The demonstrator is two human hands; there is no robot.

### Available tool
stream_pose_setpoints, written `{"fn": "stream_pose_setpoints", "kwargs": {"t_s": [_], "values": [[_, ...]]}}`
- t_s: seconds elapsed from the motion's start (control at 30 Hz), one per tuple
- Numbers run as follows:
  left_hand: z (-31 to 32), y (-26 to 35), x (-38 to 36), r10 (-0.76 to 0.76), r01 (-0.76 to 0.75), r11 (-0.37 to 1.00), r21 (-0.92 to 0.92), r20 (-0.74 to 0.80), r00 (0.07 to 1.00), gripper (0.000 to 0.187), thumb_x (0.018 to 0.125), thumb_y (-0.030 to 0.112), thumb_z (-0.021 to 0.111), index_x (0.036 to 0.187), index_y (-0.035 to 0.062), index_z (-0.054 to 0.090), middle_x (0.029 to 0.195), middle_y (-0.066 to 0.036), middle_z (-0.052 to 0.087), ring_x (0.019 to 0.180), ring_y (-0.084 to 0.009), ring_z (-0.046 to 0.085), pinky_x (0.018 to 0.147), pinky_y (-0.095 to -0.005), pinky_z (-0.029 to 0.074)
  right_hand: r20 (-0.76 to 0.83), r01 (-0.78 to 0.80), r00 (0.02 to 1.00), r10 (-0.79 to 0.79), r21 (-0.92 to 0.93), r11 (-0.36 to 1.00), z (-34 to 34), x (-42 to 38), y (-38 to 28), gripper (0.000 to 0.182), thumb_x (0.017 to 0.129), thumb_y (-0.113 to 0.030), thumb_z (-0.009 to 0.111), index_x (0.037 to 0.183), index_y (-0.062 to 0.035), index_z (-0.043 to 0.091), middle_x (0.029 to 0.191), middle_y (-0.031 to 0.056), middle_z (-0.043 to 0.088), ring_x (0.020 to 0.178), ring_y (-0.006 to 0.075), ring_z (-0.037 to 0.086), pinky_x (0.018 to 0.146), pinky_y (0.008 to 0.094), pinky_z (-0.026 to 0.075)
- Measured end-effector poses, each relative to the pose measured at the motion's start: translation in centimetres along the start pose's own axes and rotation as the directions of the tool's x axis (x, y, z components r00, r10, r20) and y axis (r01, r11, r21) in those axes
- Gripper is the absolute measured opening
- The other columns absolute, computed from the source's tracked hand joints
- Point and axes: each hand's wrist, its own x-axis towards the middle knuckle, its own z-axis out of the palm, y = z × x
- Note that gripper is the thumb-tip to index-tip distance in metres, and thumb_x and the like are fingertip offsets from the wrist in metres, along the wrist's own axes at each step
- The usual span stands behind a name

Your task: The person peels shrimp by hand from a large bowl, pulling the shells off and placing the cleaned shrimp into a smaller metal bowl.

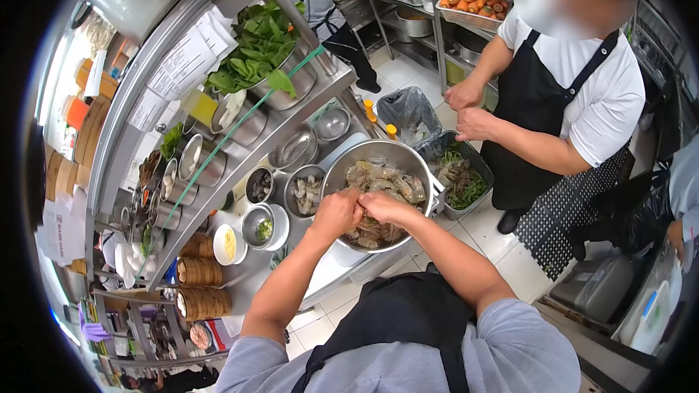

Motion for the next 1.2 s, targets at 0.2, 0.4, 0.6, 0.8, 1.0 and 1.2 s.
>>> {"fn": "stream_pose_setpoints", "kwargs": {"t_s": [0.2,0.4,0.6,0.8,1.0,1.2], "values": [[0.3,-1.0,-0.8,-0.112,0.106,0.965,-0.238,-0.011,0.994,0.021,0.081,0.014,0.058,0.098,0.0038,0.065,0.091,-0.022,0.067,0.08,-0.0418,0.067,0.073,-0.0516,0.053,-0.087,0.061,0.994,-0.066,-0.062,0.996,1.1,-0.7,-0.5,0.041,0.103,-0.037,0.041,0.086,-0.0038,0.056,0.067,0.0019,0.049,0.054,0.0138,0.044,0.049,0.0332,0.038],[1.3,-1.4,-0.8,-0.184,0.211,0.837,-0.504,0.103,0.977,0.029,0.085,0.003,0.047,0.109,0.0014,0.064,0.094,-0.025,0.067,0.085,-0.0434,0.067,0.08,-0.0475,0.052,-0.045,-0.006,0.999,0.016,0.212,0.977,1.4,-0.2,1.1,0.037,0.104,-0.037,0.043,0.089,-0.0061,0.057,0.067,-0.0026,0.043,0.054,0.0104,0.036,0.048,0.0295,0.032],[3.0,-2.7,-0.7,-0.179,0.246,0.697,-0.673,0.168,0.969,0.035,0.09,-0.003,0.041,0.116,0.0021,0.063,0.088,-0.014,0.069,0.07,-0.0233,0.065,0.063,-0.0345,0.05,0.042,-0.064,0.998,0.05,0.517,0.854,0.8,-0.2,2.5,0.033,0.104,-0.037,0.044,0.095,-0.0077,0.056,0.065,-0.0054,0.037,0.052,0.0075,0.029,0.047,0.0263,0.026],[5.2,-3.3,-0.9,-0.238,0.392,0.073,-0.917,0.366,0.9,0.028,0.093,-0.003,0.045,0.113,0.004,0.064,0.091,-0.003,0.065,0.061,-0.008,0.052,0.049,-0.0223,0.039,-0.054,0.059,0.998,-0.032,0.623,0.78,1.0,0.1,3.2,0.03,0.104,-0.034,0.046,0.098,-0.007,0.055,0.064,-0.005,0.04,0.05,0.0092,0.032,0.046,0.0279,0.027],[4.8,-2.7,-2.1,-0.058,0.596,-0.2,-0.778,0.617,0.785,0.024,0.091,-0.004,0.05,0.111,0.0036,0.063,0.092,-0.003,0.063,0.061,-0.0057,0.048,0.047,-0.0199,0.037,-0.533,0.28,0.707,-0.465,-0.393,0.876,2.1,-0.3,3.1,0.03,0.102,-0.029,0.046,0.102,0.0002,0.052,0.073,0.0176,0.063,0.069,0.0369,0.061,0.061,0.0462,0.047],[5.1,-5.9,-1.3,-0.286,0.289,0.899,-0.33,0.057,0.956,0.038,0.087,0.01,0.056,0.123,0.0031,0.062,0.103,-0.02,0.065,0.098,-0.0437,0.061,0.093,-0.047,0.048,-0.341,0.316,0.864,-0.37,-0.204,0.926,-0.6,1.1,5.8,0.026,0.101,-0.026,0.046,0.102,-0.0003,0.051,0.073,0.0071,0.06,0.067,0.0209,0.059,0.063,0.0366,0.047]]}}
